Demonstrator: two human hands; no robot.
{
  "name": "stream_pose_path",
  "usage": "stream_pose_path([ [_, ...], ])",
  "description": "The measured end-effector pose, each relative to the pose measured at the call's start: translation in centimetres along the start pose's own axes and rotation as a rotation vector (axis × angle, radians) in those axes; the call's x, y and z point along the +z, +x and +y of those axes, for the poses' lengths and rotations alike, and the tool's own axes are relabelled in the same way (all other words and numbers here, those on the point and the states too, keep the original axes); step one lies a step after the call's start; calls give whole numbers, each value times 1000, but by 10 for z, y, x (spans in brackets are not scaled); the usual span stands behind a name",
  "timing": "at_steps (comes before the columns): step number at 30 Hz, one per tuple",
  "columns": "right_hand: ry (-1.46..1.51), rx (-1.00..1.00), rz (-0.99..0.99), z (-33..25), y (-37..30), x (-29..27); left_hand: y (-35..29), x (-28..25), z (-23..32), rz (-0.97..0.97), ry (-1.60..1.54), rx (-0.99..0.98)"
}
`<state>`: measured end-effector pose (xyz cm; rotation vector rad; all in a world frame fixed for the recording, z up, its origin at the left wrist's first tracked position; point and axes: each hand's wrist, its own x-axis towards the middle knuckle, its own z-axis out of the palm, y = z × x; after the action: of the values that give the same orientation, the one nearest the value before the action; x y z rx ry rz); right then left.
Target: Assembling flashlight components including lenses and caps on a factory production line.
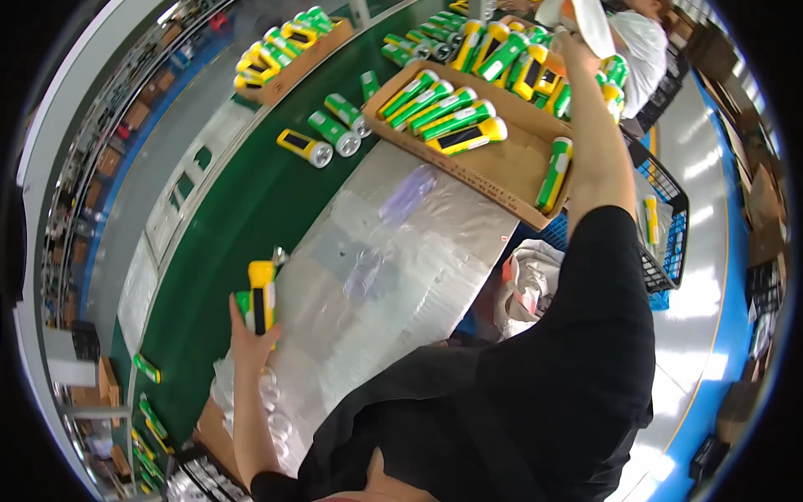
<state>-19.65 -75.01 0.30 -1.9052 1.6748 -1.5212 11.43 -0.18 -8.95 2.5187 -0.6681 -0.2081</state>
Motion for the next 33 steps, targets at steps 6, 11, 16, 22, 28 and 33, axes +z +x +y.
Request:
stream_pose_path([
  [6,394,-319,-1,-18,-30,-8,-10,3,29,-28,168,-28],
  [11,537,-236,-193,-69,-76,-18,-14,-6,20,-55,282,-69],
  [16,887,-367,-259,-166,-92,-83,-24,6,25,-75,277,-11],
  [22,805,-375,-292,-230,-41,-101,-24,19,38,-179,273,26],
  [28,584,-330,-138,-257,12,-84,-14,19,32,-188,339,148],
  [33,543,-267,57,-318,56,-75,-26,14,26,-170,330,208],
])
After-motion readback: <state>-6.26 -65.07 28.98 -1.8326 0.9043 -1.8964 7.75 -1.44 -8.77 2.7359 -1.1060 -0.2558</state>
